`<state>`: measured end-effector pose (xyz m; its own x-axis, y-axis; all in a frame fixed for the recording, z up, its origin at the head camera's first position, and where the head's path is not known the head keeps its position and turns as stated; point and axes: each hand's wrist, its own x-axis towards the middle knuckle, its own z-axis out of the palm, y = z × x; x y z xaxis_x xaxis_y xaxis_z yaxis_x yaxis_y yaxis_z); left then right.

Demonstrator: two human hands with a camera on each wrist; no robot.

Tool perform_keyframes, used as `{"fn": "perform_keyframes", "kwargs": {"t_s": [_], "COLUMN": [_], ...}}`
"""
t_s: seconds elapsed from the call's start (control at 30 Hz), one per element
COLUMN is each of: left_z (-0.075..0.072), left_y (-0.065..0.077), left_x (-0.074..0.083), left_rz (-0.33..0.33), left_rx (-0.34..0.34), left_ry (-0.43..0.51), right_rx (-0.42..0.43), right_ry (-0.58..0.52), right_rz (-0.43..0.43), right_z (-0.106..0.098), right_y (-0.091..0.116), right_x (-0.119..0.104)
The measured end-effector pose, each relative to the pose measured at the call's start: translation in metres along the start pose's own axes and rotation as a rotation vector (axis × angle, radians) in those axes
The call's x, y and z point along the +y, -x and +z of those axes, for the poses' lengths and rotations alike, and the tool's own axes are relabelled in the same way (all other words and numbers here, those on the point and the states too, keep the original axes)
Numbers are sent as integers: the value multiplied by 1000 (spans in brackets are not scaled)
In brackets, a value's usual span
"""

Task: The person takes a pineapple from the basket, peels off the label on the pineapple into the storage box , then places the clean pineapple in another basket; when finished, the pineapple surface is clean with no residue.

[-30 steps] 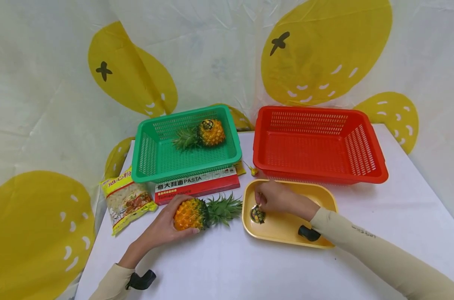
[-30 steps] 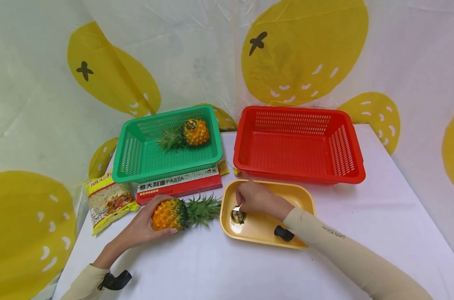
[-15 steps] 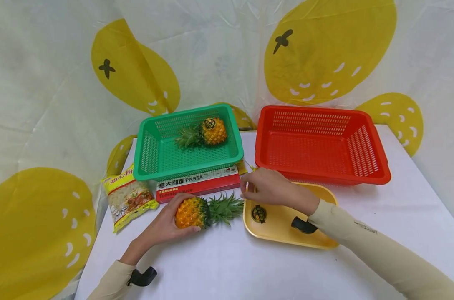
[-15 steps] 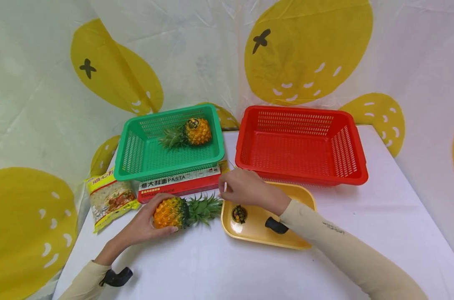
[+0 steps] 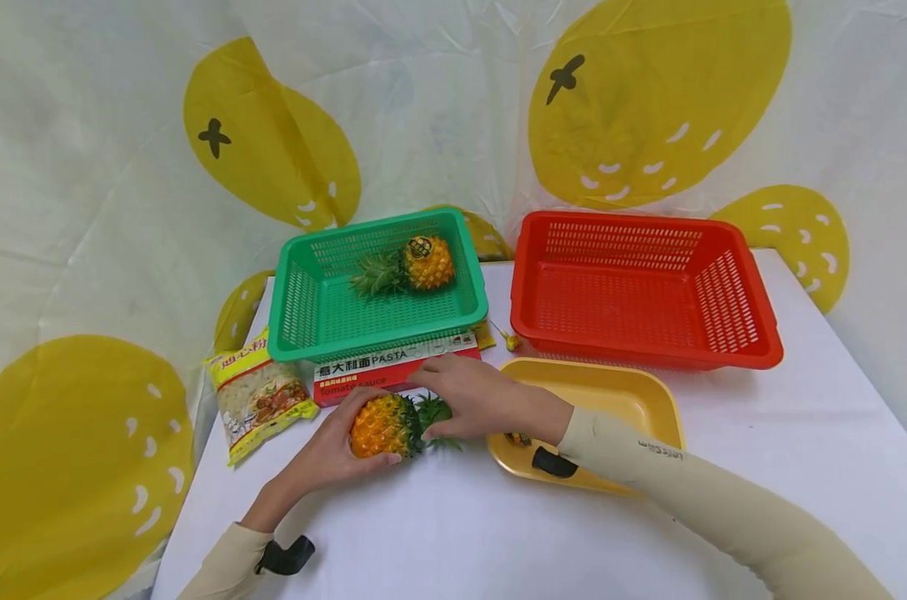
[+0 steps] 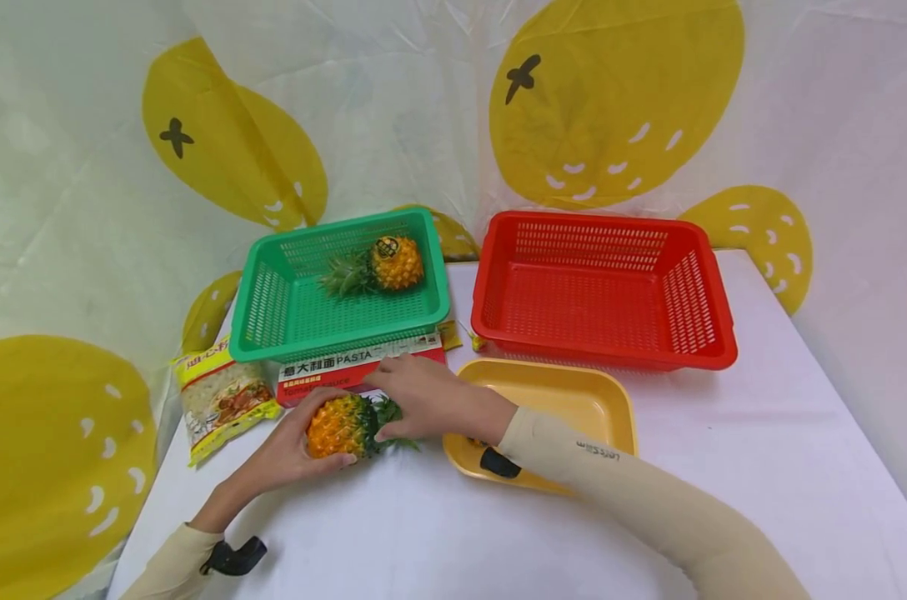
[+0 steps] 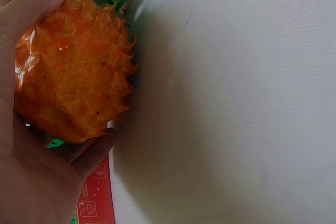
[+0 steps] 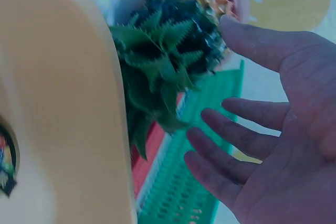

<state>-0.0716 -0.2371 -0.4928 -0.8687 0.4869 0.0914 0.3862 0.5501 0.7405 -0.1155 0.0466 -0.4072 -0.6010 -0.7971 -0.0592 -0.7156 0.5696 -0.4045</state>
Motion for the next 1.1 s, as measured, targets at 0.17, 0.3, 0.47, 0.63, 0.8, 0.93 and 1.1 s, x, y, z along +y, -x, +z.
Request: {"fn": "perform_keyframes", "kwargs": {"t_s": [0.17, 0.3, 0.47, 0.63, 0.8, 0.93, 1.1], "left_z": [-1, -2, 0, 2, 2, 1, -6], "left_y": [-2, -3, -2, 1, 2, 2, 4], "left_x": [0, 0, 1, 1, 2, 2, 5], "left_rz": [2, 3, 4, 0, -17, -16, 4], "left_rx": [0, 4, 10, -4, 4, 1, -9], "left_ry": [4, -4, 10, 16, 15, -2, -34], "right_rx": [-59, -73, -80, -113, -111, -123, -135], "right_ry": [34, 62, 63, 37, 32, 34, 42], "right_rz": [24, 36, 60, 100, 89, 93, 104], "right_z": [10, 14, 20, 28, 31, 32, 33], "right_y": [-11, -15, -17, -17, -19, -21, -23], "right_x": [-7, -8, -7, -2, -2, -3, -4]}}
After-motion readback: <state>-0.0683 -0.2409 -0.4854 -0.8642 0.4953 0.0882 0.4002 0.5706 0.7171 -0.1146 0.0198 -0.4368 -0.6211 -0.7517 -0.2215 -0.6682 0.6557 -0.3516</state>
